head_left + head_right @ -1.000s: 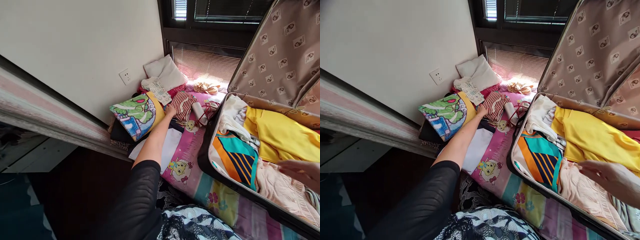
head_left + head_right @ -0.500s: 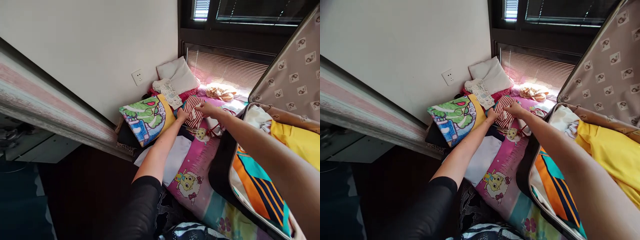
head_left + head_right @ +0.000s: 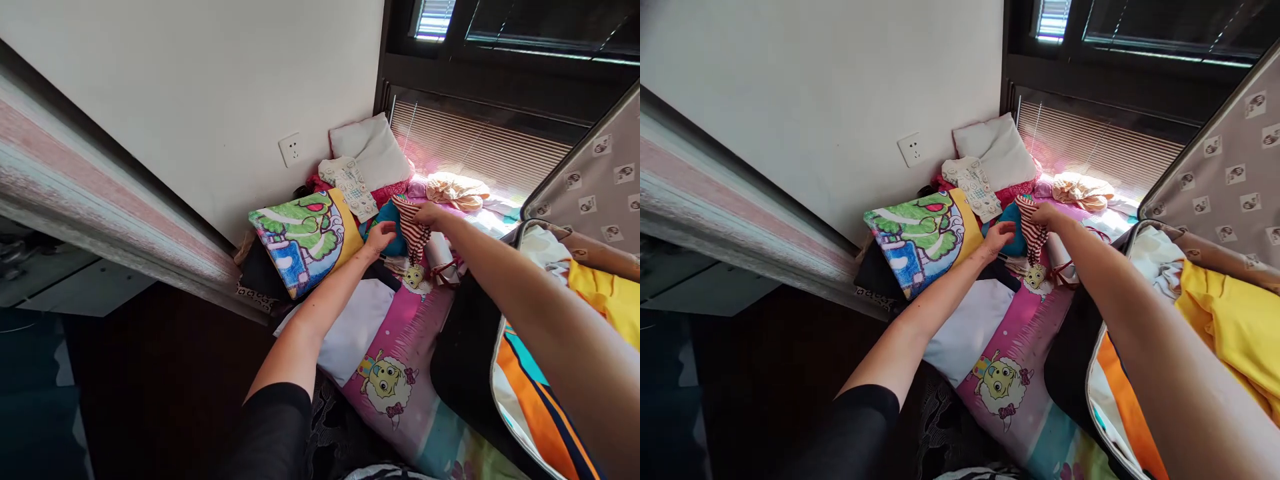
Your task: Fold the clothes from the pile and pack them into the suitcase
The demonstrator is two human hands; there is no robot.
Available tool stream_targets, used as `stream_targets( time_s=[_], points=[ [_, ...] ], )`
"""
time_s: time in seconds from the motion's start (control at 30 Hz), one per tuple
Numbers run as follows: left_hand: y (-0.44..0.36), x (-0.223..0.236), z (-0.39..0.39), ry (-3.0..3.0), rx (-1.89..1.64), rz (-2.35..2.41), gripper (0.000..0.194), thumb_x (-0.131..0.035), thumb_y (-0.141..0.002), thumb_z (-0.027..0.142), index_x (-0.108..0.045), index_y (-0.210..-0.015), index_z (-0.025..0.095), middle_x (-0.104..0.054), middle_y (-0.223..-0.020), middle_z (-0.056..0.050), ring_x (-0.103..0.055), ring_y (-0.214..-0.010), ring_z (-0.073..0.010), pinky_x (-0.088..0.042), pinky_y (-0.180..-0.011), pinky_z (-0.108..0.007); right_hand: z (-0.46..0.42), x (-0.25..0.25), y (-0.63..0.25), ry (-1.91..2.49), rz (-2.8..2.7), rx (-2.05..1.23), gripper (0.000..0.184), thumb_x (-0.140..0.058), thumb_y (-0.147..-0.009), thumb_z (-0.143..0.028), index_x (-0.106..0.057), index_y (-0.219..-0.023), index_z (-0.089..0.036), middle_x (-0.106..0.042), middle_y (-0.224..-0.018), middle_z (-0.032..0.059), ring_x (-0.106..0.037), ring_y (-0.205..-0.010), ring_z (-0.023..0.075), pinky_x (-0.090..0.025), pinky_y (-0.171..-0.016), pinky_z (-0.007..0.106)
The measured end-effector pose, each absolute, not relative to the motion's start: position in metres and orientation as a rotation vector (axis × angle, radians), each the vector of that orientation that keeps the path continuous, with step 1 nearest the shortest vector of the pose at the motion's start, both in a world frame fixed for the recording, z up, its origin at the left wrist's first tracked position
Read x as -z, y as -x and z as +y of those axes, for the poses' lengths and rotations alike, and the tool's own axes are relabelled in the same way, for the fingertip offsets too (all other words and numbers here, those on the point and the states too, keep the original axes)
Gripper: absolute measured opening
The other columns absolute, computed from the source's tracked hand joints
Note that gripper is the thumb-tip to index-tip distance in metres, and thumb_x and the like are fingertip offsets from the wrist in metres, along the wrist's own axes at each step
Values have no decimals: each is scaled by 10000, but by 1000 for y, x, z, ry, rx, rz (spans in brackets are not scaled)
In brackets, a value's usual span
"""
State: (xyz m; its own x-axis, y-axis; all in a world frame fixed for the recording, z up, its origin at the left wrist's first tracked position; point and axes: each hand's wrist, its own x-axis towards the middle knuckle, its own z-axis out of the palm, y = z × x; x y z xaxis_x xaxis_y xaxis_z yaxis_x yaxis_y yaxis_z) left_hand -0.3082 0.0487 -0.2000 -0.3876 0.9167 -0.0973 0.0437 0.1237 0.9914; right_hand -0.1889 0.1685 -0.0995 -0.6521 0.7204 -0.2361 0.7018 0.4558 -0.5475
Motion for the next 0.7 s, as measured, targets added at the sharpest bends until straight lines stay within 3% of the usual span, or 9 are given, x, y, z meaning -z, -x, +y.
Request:
stream_targets(
  time_s=[0.07,0.2,0.33,0.4,0.47,0.53,0.6,0.7],
  points=[
    [323,183,56,-1117,-1400,1775,704,-727,-821,30,-635,-1506,164,-631,-1592,-189,-614,-1474,-278,-491,-1247,-444,168,62,178,1255,-2621,-1055,667,-492,-892,29,-669,-1519,-113,-813,-1165,118,-747,-887,168,-582,-914,313],
    [347,124,54,-1544,-1417,1833,933,-918,-716,109,-558,-1575,159,-470,-1731,-182,-371,-1659,-316,-272,-1384,-430,142,-23,143,1183,-2516,-1366,566,-561,-892,37,-740,-1417,-75,-828,-1075,102,-761,-892,196,-616,-928,339],
    [356,60,30,-1719,-1249,1455,942,-1040,-626,349,-633,-1461,191,-682,-1487,-82,-473,-1560,-368,-353,-1323,-531,99,-87,87,1106,-2232,-1774,540,-379,-848,190,-608,-1334,128,-800,-996,54,-759,-946,150,-603,-889,317],
    [348,38,23,-1824,-1092,1276,1012,-1059,-571,471,-615,-1438,198,-736,-1340,8,-551,-1427,-303,-347,-1294,-566,80,-107,52,1156,-2131,-1746,374,-382,-865,189,-594,-1173,167,-791,-972,42,-755,-977,150,-587,-870,303],
    [323,21,16,-1875,-951,1066,946,-1000,-638,608,-608,-1404,217,-750,-1231,60,-605,-1333,-248,-395,-1245,-570,59,-123,16,1268,-2023,-1677,210,-412,-893,129,-586,-1007,160,-783,-968,32,-747,-1026,177,-563,-876,304],
    [281,7,6,-1889,-866,916,901,-919,-727,698,-588,-1416,222,-753,-1132,65,-662,-1271,-239,-463,-1182,-572,34,-138,-20,1405,-1897,-1626,163,-428,-908,65,-570,-893,144,-776,-974,19,-732,-1076,208,-545,-879,309],
    [230,-5,-3,-1905,-785,819,893,-917,-721,716,-616,-1397,216,-753,-1044,54,-718,-1206,-264,-538,-1108,-580,10,-151,-56,1552,-1792,-1586,150,-467,-911,45,-567,-847,137,-779,-985,17,-723,-1116,235,-548,-891,311],
    [154,-19,-7,-1956,-628,726,710,-995,-621,619,-761,-1150,208,-759,-941,34,-769,-1098,-303,-632,-1006,-543,-11,-168,-117,1680,-1741,-1547,158,-506,-947,26,-596,-872,131,-793,-1008,25,-718,-1162,252,-564,-911,309]
  ],
)
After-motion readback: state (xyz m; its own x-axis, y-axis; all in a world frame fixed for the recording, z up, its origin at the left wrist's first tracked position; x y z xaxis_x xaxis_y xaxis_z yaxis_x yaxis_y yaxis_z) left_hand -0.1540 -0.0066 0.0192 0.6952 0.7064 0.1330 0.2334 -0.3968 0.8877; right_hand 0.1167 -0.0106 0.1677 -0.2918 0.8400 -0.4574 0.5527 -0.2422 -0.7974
